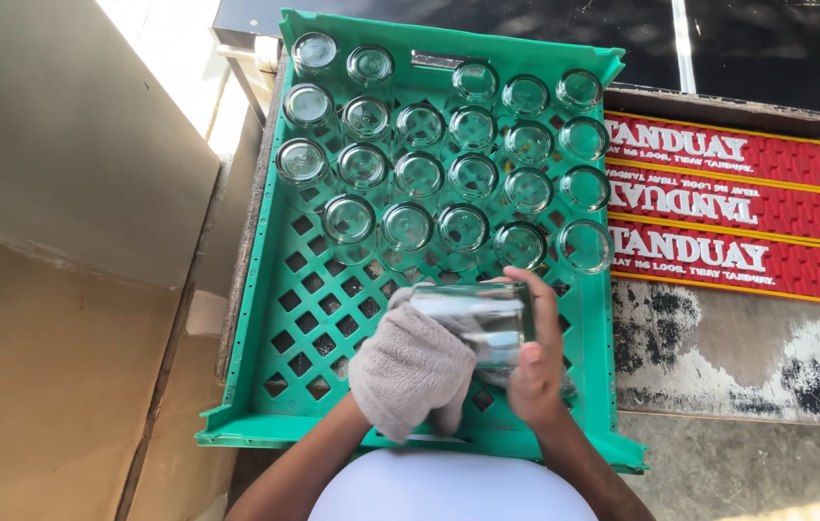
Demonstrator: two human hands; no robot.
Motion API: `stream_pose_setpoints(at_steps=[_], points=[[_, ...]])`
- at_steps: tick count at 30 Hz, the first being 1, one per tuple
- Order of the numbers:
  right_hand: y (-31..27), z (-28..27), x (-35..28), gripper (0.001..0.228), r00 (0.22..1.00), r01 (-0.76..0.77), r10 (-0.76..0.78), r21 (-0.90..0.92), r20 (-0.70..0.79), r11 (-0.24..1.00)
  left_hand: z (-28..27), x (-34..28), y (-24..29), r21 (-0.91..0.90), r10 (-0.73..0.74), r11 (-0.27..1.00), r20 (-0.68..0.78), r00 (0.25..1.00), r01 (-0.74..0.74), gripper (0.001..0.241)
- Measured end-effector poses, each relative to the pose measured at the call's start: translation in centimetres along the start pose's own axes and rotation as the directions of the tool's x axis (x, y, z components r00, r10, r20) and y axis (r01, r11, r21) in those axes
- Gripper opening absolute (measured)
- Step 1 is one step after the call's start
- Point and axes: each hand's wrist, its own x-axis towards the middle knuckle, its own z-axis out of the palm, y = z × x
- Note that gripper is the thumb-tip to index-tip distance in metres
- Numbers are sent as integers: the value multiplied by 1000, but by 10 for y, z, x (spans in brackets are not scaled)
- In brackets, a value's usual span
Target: Wiping clean drinking glasses with a cloth and organizing them upside down in a storage rack.
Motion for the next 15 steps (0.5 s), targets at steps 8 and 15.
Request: stream_pose_setpoints(at_steps=[8, 15], points=[[-12, 11, 2, 97, 977, -47, 87, -203, 197, 978, -11, -18, -10, 778, 794, 513, -270, 545, -363, 39], [-12, 14, 1, 102, 976, -24, 58, -164, 209, 986, -10, -12, -29, 811, 625, 574, -342, 701, -116, 18]])
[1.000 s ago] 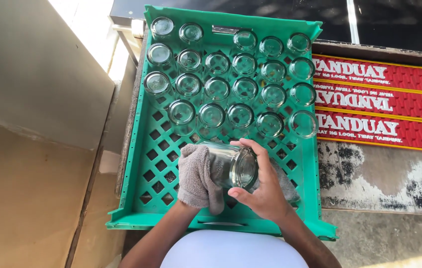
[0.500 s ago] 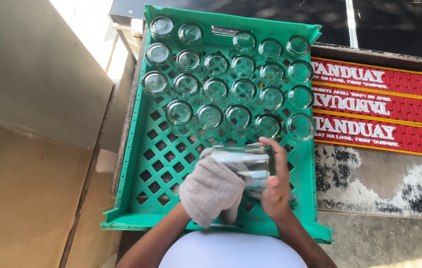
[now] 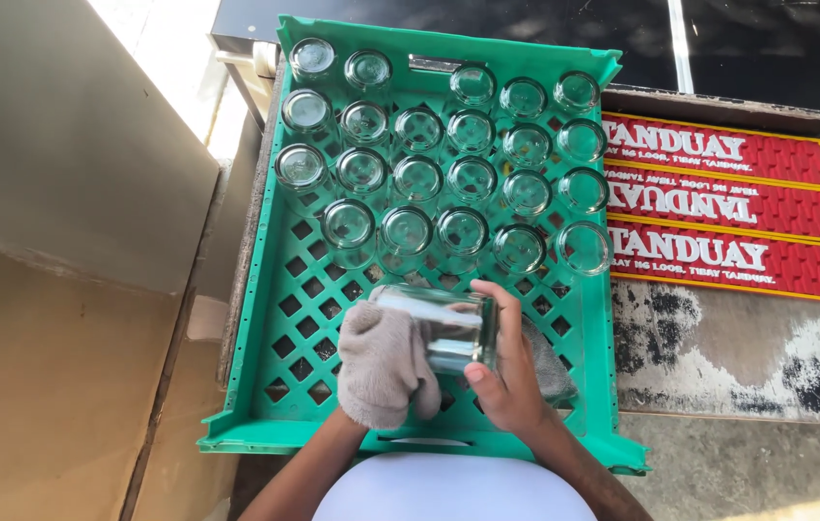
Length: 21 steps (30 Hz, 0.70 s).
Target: Wiping clean drinking glasses with a cloth and organizing them upside down in a storage rack.
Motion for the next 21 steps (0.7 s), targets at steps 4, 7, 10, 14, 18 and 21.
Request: stream_pose_setpoints(at_steps=[4, 7, 10, 14, 18, 21], points=[[23, -5, -8, 102, 984, -5, 13, 47, -178, 999, -21, 16, 20, -628, -72, 757, 193, 979, 179, 40], [27, -6, -12, 105, 932, 33, -2, 79, -363, 996, -8, 9, 19, -634, -90, 749, 191, 978, 192, 40], [25, -3, -10, 107, 924, 84, 14, 237, -382, 968, 7, -1, 14, -636, -104, 745, 187, 977, 201, 39], [16, 1, -8, 106, 965, 66, -3, 232, -261, 971, 24, -15, 9, -638, -131, 738, 183, 974, 219, 39], [7, -1, -6, 101, 993, 47, -42, 45, -109, 998, 25, -17, 5, -636, -143, 739, 178, 974, 225, 40], [11, -4, -10, 99, 994, 76, -81, -71, -67, 995, 11, -19, 2, -526, -99, 847, -1, 995, 84, 38]])
